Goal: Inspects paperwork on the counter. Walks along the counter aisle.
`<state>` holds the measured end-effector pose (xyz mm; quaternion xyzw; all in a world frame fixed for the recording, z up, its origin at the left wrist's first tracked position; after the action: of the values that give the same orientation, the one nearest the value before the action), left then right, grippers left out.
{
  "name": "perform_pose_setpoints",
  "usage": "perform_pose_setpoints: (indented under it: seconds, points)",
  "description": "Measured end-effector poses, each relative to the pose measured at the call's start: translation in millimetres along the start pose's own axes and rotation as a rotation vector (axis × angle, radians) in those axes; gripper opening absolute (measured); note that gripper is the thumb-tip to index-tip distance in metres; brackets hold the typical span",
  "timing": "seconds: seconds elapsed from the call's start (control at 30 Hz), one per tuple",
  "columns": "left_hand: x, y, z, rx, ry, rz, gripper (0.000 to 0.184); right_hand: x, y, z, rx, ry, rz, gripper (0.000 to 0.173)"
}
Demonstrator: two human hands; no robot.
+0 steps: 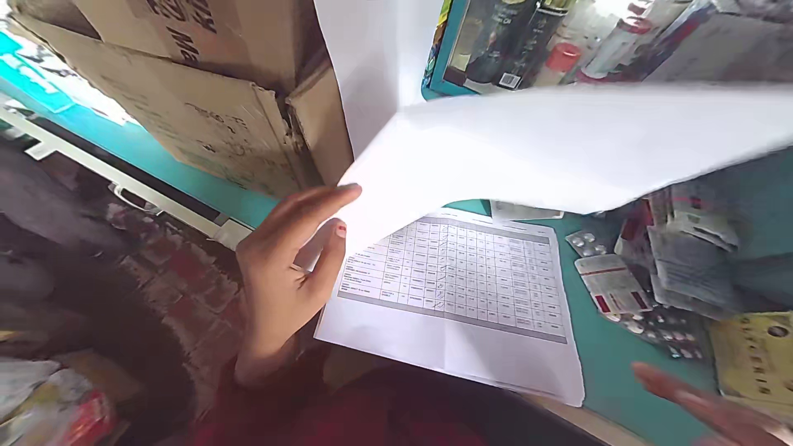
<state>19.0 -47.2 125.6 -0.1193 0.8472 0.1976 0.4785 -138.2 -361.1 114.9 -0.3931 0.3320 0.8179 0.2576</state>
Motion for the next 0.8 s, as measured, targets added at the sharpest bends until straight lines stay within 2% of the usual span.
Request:
perform_pose_setpoints:
  seconds: [0.07,0.13,0.23,0.3,0.43,0.57,0.67,0.8]
  points:
    - [-4.9,-0.6,0.9,-0.093,-0.004,0.042,0.038,6.9,-9.9,-9.9,0.001,-0.048,0.093,0.030]
    - [-8.3,-0.9,2.9,-0.183,-0.007,0.143,0.054,11.6,-22.5,-13.6,0.063,-0.031,0.228,0.029]
    - [-11.6,0.3,8.2,-0.197,-0.016,0.301,0.066,18.9,-40.6,-16.5,0.132,0.010,0.345,0.026]
    - [-14.4,5.2,10.1,-0.183,-0.023,0.248,0.062,23.8,-48.1,-19.9,0.179,0.035,0.349,0.027]
    - [-14.3,14.5,16.9,-0.056,0.033,-0.042,0.036,27.3,-50.6,-23.2,0.231,0.043,0.333,0.027]
    - [-8.8,14.9,31.5,0.027,0.030,-0.214,0.021,28.5,-50.3,-25.7,0.225,0.024,0.324,0.024]
    - [-4.7,13.5,33.9,-0.004,0.026,-0.210,0.022,30.1,-48.6,-29.6,0.193,-0.009,0.316,0.022]
    - [-0.9,4.6,28.8,-0.024,0.072,-0.043,0.042,31.2,-48.6,-33.7,0.135,-0.041,0.286,0.022]
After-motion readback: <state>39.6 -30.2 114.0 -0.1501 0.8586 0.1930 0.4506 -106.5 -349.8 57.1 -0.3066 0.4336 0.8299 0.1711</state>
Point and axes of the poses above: each hand's wrist, its own x-axis away from the middle knuckle, its own y-axis out of the back of the hand, z = x × y, the point moved 6 cm from there along -x, towards the middle knuckle, and after that the axes turned 9 degrees about -z, right-handed, at the moved point
